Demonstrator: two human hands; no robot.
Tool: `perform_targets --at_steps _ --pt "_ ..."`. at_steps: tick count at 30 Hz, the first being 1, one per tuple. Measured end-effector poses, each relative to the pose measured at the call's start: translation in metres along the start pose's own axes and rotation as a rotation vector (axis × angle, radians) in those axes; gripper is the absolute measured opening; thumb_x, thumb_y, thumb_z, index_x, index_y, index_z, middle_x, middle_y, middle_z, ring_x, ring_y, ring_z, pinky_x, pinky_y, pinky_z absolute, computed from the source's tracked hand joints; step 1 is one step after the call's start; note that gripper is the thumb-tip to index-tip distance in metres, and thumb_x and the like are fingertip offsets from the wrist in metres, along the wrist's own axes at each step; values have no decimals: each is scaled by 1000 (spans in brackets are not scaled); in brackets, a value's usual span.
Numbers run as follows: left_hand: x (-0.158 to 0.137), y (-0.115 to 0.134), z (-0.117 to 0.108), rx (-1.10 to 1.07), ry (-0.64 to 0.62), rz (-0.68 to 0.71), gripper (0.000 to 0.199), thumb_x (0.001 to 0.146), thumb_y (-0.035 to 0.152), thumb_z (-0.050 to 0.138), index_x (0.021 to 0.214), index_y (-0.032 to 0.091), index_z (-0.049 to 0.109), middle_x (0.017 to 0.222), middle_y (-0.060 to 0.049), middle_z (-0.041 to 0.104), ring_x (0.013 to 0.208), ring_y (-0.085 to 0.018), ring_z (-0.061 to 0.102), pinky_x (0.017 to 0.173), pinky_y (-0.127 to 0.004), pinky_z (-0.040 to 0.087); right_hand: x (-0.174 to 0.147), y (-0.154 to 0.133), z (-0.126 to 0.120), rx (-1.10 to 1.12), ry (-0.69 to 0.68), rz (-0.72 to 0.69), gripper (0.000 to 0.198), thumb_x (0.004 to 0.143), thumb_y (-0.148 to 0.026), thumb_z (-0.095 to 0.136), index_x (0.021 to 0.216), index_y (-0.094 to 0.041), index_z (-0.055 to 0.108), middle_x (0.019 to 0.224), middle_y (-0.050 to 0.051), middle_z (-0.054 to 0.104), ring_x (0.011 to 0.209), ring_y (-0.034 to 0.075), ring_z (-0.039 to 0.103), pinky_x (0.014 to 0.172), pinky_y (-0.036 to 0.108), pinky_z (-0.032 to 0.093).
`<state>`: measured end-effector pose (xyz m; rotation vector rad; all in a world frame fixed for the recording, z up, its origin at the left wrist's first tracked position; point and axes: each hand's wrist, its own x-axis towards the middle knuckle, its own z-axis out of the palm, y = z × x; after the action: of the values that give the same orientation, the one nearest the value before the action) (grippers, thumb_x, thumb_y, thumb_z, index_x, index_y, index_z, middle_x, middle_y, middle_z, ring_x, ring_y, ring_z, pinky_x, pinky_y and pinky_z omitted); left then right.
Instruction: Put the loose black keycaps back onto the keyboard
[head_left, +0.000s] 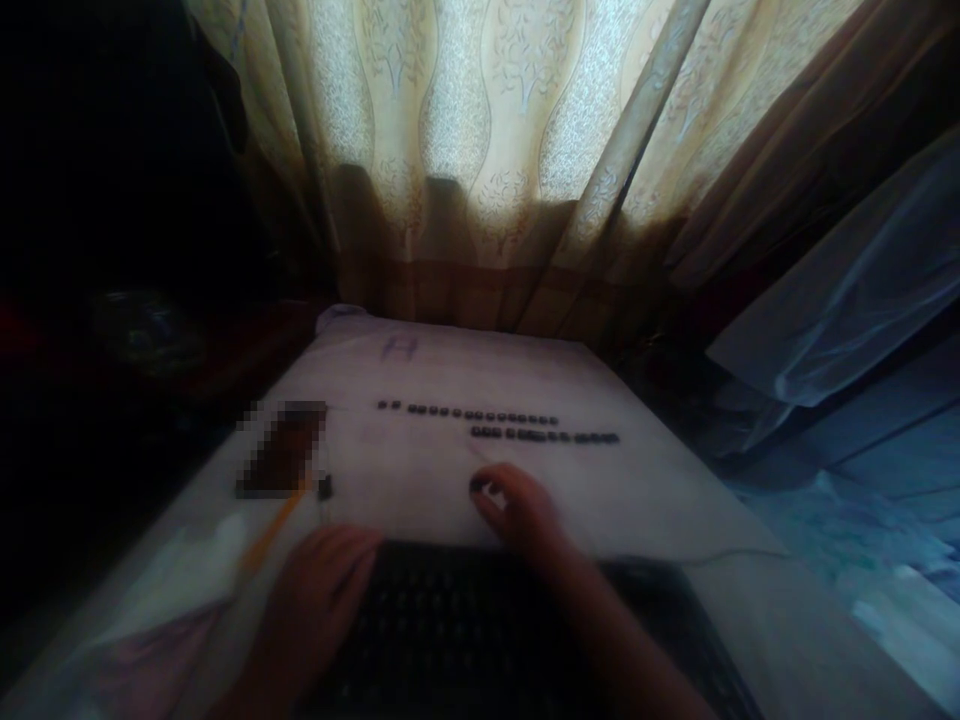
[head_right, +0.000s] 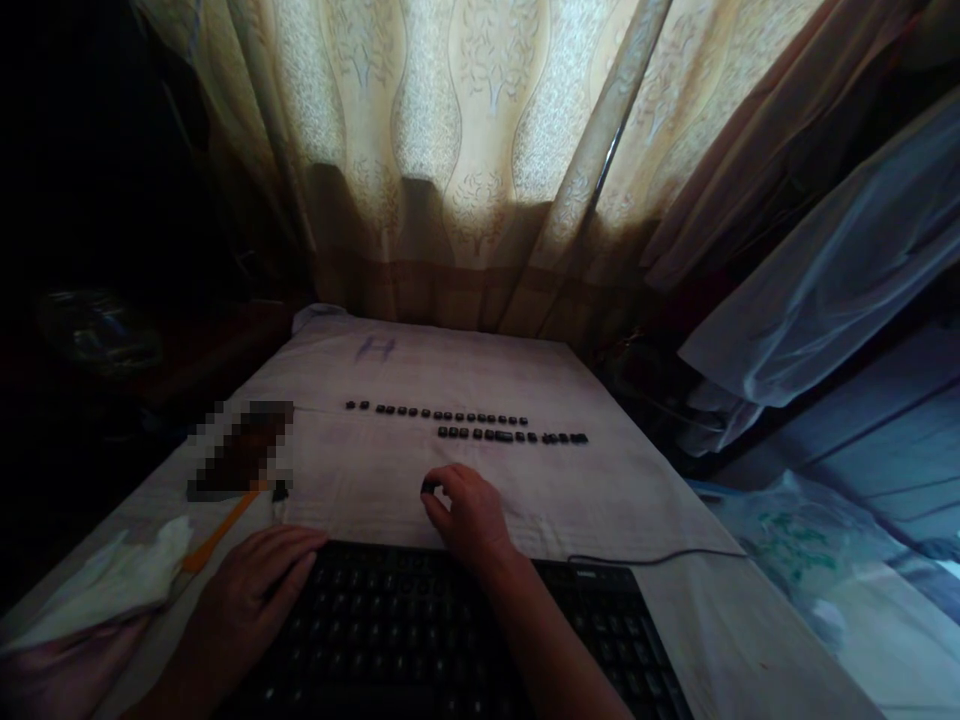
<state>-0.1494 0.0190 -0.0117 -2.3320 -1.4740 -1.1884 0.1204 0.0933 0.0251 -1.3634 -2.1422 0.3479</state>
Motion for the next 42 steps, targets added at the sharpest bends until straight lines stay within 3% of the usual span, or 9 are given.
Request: perform_targets --at_steps 7,12,17,28,42 --pt "5 30 -9 -25 -74 113 21 94 21 50 103 22 69 99 -4 74 92 -22 67 86 -42 51 -53 -14 -7 186 -11 97 20 82 -16 61 100 -20 68 92 5 72 76 17 66 74 32 54" --pt "2 58 -8 -98 -147 182 23 92 19 52 108 22 68 102 -5 73 97 -23 64 89 -41 50 -74 -22 0 263 -25 138 18 80 -12 65 95 -20 72 92 5 71 85 18 67 80 32 53" --pt "-8 70 0 -125 -269 146 28 91 21 51 114 22 67 109 -9 68 102 -25 61 89 -44 51 -76 -29 8 155 -61 123 20 78 -14 69 95 -23 73 90 4 69 86 20 65 80 33 51" --pt "-13 71 4 -37 -375 124 41 88 29 58 129 27 60 126 -11 57 115 -31 52 95 -52 46 -72 -36 7 101 -151 128 18 79 -16 71 94 -24 76 87 4 71 86 22 64 79 35 48" --pt "-3 76 3 46 -365 176 38 86 32 61 124 25 62 123 -11 58 111 -31 52 93 -53 46 -71 -34 4 144 -202 153 22 81 -11 69 98 -22 77 89 4 73 88 21 64 83 35 47"
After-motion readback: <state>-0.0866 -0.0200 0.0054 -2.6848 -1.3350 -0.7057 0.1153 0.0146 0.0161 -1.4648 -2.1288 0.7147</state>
